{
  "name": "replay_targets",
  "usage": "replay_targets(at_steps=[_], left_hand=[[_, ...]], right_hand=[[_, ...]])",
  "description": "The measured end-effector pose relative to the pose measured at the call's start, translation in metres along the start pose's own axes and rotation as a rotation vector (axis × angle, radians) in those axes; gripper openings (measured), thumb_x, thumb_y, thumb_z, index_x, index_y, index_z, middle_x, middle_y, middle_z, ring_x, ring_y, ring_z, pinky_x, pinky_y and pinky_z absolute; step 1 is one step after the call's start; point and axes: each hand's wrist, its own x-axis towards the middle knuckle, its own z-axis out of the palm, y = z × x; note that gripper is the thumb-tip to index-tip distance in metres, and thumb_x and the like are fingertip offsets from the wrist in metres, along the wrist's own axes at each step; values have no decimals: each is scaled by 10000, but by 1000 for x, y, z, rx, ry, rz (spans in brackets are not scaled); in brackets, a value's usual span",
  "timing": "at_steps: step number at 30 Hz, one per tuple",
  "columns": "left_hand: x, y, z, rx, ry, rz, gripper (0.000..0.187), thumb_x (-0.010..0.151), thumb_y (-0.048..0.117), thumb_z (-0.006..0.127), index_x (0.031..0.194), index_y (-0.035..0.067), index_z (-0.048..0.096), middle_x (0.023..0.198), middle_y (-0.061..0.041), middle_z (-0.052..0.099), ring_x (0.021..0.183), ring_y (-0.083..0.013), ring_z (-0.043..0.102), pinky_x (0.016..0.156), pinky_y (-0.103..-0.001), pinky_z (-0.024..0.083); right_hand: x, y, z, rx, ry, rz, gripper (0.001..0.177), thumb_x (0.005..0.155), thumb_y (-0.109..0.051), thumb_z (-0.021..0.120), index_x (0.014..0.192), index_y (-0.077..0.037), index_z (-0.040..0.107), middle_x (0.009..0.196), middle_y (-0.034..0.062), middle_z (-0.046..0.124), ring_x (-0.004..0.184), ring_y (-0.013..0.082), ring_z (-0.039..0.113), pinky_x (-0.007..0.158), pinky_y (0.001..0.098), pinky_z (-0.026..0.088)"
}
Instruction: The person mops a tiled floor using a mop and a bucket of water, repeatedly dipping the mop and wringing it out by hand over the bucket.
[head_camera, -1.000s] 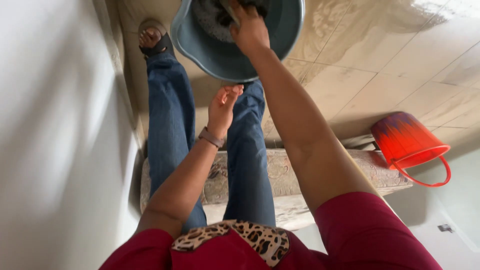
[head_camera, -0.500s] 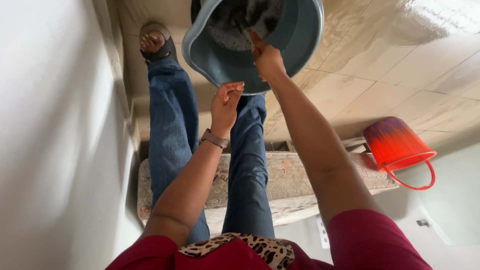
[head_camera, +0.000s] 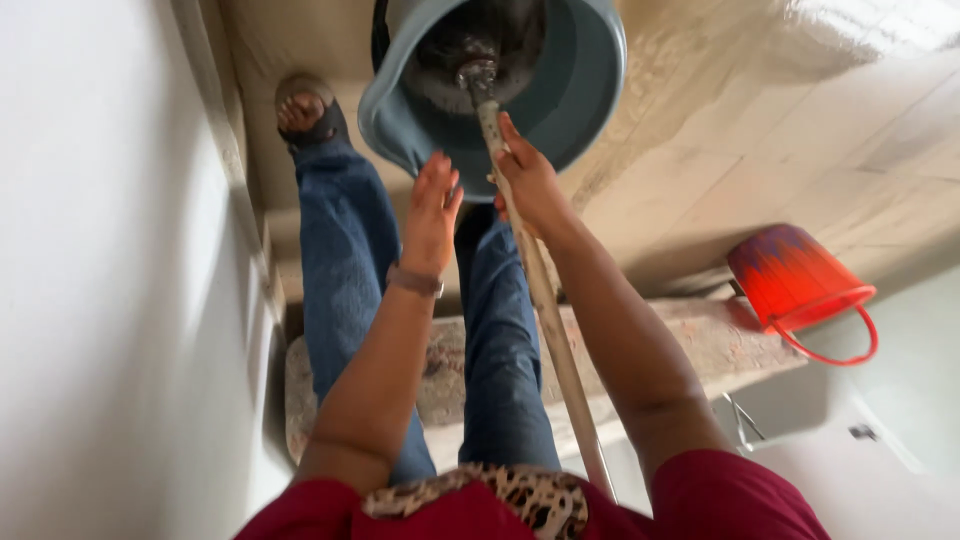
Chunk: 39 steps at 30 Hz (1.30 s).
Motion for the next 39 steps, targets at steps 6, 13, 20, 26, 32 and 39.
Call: replay_targets(at_steps=[6,13,20,26,32,39], left_hand=[[13,22,31,-270,20,-216,877,868,533,744,1521,102,349,1470,-164,435,1138,-268,602,1087,-460,507],[5,26,32,-417,-300,-353,603,882,378,783,1299,10,552,1248,-164,660,1033,-252,705,927,-384,607],[-14,4,33,-588,-437,-366,422,1021,322,669,1215,-49,611,1062,-165,673,866,-236,695,767,-356,595],[-42,5,44,-630,-545,-377,468,1039,362,604,1337,6,552,1136,-137,628,901,-214,654,778,-329,559],[-54,0,39,-748,-757,-410,532,1066,449,594,1395,36,521,1181,-101,570,916,-188,618,815,-320,530],[-53,-20,31,-740,-817,-470,525,1059,445,606,1424,77,523,1202,-89,586,973,-203,635,881,-344,543]], right_hand=[[-141,-11,-4,-122,-45,82,652,1033,-137,481,1623,-313,266,760,79,573,515,127,602,484,301,576],[-188,20,1,-273,-113,-93,592,999,-118,587,1565,-158,418,977,76,661,609,149,687,545,310,616],[-48,104,-13,979,-176,-93,436,1089,-310,502,1430,-41,456,1108,125,680,1078,246,658,978,417,562],[63,98,28,1336,-565,-254,587,1084,-527,450,1361,-17,541,1157,145,708,1047,248,698,932,409,587],[155,66,13,1400,-919,-601,825,1071,-745,380,1297,5,639,1177,155,741,985,229,748,862,380,624],[158,3,-45,831,-601,-480,620,979,-520,671,1345,-20,633,1196,153,734,974,242,747,871,420,615]])
